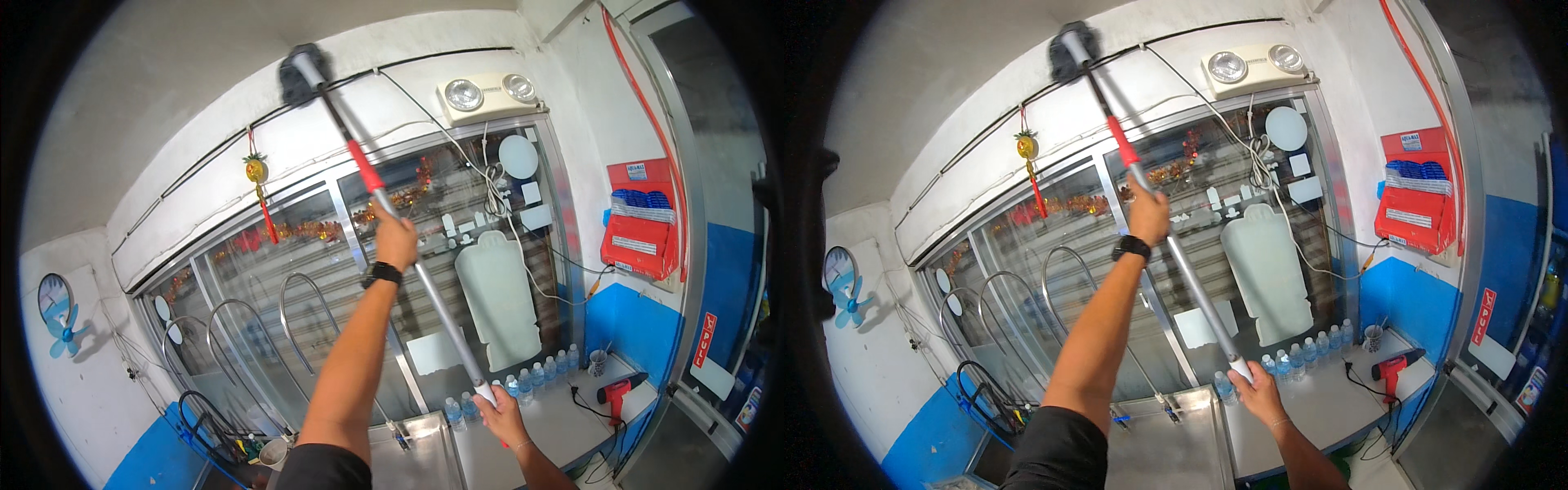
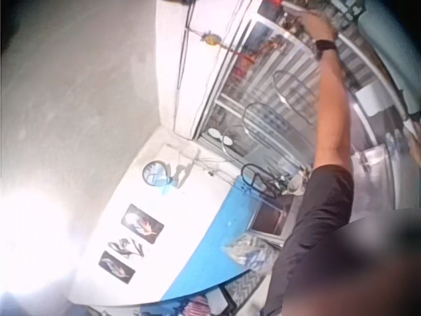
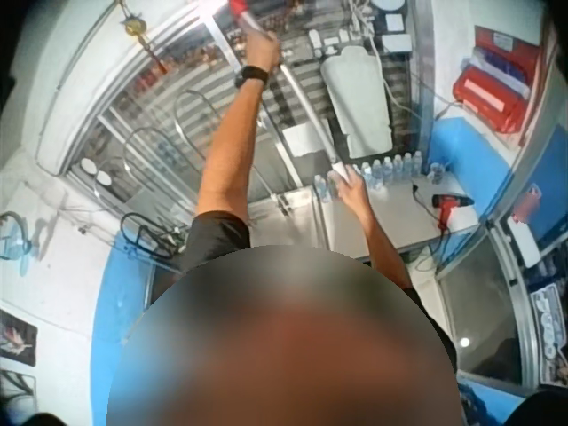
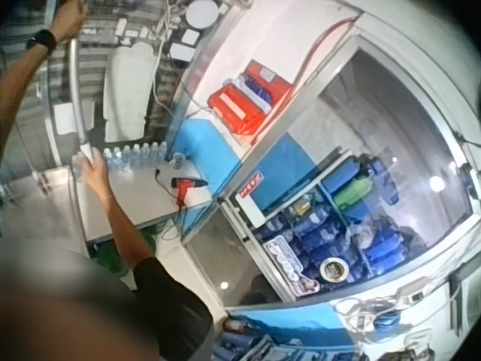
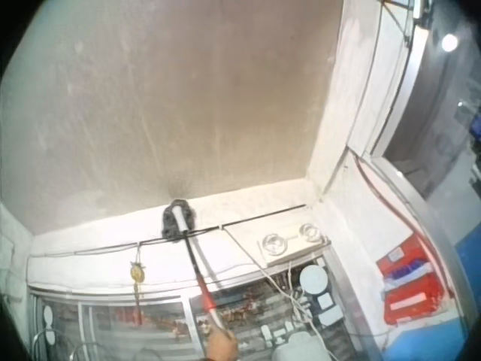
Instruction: The person uses a long-handled duster to wipe the upper wall and ceiling area near a glass door and a wall-mounted fan. The person moves the duster back and forth along the wall and ceiling junction, covering a wide area in a small room.
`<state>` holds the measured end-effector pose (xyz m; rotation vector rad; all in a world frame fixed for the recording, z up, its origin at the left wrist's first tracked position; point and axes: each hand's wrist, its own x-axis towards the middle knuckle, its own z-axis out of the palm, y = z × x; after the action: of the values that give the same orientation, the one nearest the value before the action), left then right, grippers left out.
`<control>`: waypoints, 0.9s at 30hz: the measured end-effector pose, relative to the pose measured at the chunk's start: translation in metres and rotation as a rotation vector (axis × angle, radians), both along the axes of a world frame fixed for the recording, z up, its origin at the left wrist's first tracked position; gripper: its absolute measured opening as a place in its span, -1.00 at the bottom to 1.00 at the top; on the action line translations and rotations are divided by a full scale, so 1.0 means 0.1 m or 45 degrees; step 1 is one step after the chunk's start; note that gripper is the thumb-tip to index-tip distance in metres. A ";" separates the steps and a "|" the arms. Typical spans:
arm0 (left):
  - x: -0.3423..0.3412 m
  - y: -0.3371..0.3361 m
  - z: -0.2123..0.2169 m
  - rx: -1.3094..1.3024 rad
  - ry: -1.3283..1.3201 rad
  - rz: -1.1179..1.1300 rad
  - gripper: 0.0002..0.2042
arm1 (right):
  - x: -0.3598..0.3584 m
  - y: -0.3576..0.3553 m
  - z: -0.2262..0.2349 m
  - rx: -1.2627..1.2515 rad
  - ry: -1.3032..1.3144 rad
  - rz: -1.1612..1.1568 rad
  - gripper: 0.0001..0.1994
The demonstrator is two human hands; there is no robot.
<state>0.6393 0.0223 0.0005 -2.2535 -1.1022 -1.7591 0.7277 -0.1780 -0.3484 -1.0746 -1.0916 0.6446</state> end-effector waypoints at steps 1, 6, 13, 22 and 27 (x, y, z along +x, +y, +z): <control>0.13 -0.02 -0.02 0.016 0.018 -0.036 -0.13 | -0.02 0.01 -0.05 -0.004 0.069 -0.003 -0.70; 0.41 -0.08 -0.12 -0.021 0.146 -0.099 -0.10 | -0.10 0.18 -0.29 0.010 0.146 0.018 -0.73; -0.21 0.12 -0.19 -0.059 0.164 -0.034 -0.12 | -0.59 0.44 -0.37 0.022 0.058 0.170 -0.72; -0.32 0.35 -0.04 0.126 0.008 0.027 -0.17 | -0.11 0.49 -0.11 0.041 -0.123 0.026 -0.67; 0.17 0.27 -0.06 0.053 -0.070 0.016 -0.17 | 0.37 0.43 -0.12 0.059 -0.001 -0.024 -0.67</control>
<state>0.6560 0.0497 -0.0054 -2.1824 -1.0758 -1.8324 0.7652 -0.1353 -0.3602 -1.0441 -1.0909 0.6013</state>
